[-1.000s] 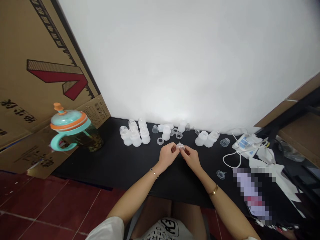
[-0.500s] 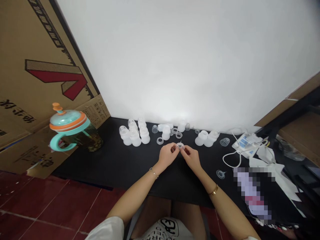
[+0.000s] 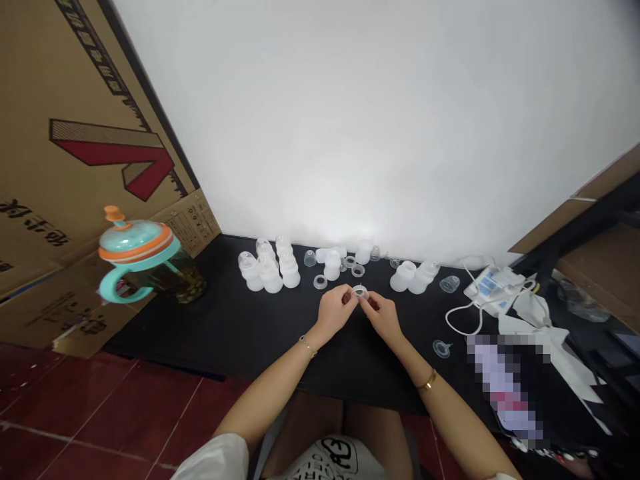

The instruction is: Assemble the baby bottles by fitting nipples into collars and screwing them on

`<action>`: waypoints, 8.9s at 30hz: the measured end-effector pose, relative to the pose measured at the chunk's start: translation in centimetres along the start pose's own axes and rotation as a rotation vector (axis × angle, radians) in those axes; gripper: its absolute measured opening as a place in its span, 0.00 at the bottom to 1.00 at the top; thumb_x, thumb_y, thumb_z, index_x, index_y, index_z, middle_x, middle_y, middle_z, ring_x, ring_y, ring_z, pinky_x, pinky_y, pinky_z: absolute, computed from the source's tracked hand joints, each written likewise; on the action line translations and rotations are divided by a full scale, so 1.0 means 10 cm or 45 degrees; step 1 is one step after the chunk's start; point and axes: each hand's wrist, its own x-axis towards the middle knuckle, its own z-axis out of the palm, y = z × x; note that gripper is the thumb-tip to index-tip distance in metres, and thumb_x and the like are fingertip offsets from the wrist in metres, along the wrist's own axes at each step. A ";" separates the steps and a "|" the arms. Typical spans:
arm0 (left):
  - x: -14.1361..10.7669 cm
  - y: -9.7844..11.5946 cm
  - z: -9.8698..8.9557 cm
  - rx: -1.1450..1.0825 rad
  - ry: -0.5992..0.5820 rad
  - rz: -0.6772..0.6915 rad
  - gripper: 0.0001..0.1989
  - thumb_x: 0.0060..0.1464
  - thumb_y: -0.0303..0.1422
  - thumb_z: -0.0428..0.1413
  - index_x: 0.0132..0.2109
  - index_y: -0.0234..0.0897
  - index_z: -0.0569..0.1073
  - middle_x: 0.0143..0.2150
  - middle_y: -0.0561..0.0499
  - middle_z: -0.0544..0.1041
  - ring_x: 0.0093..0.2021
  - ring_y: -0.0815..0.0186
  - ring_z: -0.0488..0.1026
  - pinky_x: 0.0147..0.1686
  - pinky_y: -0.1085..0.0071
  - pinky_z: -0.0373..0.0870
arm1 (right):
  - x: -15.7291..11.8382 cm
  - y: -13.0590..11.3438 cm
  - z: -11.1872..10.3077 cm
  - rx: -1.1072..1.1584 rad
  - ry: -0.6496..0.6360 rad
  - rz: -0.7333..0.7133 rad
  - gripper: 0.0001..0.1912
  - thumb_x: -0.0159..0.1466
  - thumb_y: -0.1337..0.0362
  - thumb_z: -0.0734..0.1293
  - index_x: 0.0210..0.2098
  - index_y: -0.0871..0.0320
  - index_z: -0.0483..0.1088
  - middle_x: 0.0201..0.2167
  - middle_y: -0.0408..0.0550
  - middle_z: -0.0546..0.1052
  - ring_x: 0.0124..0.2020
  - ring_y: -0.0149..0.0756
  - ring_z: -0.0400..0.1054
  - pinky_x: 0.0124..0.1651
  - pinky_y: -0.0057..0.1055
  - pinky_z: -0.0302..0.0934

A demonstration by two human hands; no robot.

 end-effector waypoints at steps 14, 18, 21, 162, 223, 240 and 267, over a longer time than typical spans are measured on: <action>-0.01 0.08 -0.03 0.047 0.038 -0.079 0.08 0.57 0.35 0.55 0.30 0.39 0.71 0.26 0.57 0.72 0.27 0.71 0.67 0.31 0.73 0.60 | 0.01 -0.03 -0.01 0.051 -0.008 0.066 0.17 0.67 0.51 0.64 0.40 0.58 0.77 0.23 0.43 0.73 0.23 0.33 0.64 0.26 0.27 0.59; -0.01 0.06 -0.02 0.007 0.048 -0.071 0.04 0.55 0.34 0.57 0.34 0.39 0.73 0.30 0.56 0.74 0.28 0.70 0.68 0.32 0.73 0.63 | 0.01 -0.01 -0.01 0.049 -0.017 0.063 0.17 0.67 0.51 0.63 0.38 0.58 0.76 0.23 0.43 0.72 0.23 0.34 0.66 0.26 0.28 0.60; 0.00 0.05 -0.03 -0.025 0.029 -0.071 0.06 0.56 0.36 0.58 0.36 0.39 0.74 0.32 0.55 0.76 0.29 0.70 0.70 0.32 0.73 0.64 | 0.01 -0.01 0.00 0.075 -0.028 0.069 0.18 0.68 0.50 0.62 0.38 0.58 0.76 0.22 0.43 0.72 0.22 0.35 0.66 0.26 0.28 0.59; 0.00 0.02 -0.01 0.011 -0.055 -0.096 0.13 0.57 0.38 0.55 0.27 0.38 0.64 0.24 0.58 0.67 0.26 0.70 0.63 0.29 0.73 0.54 | 0.02 -0.04 -0.01 -0.088 0.029 0.001 0.21 0.67 0.50 0.63 0.26 0.57 0.73 0.17 0.41 0.68 0.21 0.34 0.62 0.26 0.28 0.53; -0.01 0.04 0.00 0.392 -0.089 -0.126 0.17 0.61 0.41 0.53 0.26 0.38 0.69 0.25 0.53 0.72 0.26 0.68 0.65 0.28 0.70 0.48 | 0.02 -0.02 0.00 0.079 -0.052 0.085 0.15 0.64 0.61 0.61 0.45 0.56 0.75 0.31 0.45 0.79 0.23 0.33 0.70 0.28 0.27 0.63; -0.05 0.02 0.01 0.292 -0.003 -0.038 0.12 0.63 0.40 0.52 0.33 0.39 0.70 0.31 0.55 0.74 0.29 0.69 0.69 0.30 0.73 0.57 | 0.02 0.06 0.06 0.113 0.063 0.081 0.15 0.64 0.59 0.64 0.45 0.57 0.77 0.28 0.46 0.80 0.22 0.34 0.71 0.23 0.26 0.64; -0.06 0.07 -0.05 0.058 -0.101 -0.121 0.12 0.64 0.41 0.51 0.44 0.43 0.76 0.29 0.55 0.78 0.28 0.68 0.74 0.31 0.74 0.64 | -0.03 -0.04 0.04 0.039 0.044 0.060 0.15 0.68 0.55 0.63 0.44 0.55 0.77 0.28 0.45 0.80 0.23 0.33 0.71 0.26 0.26 0.63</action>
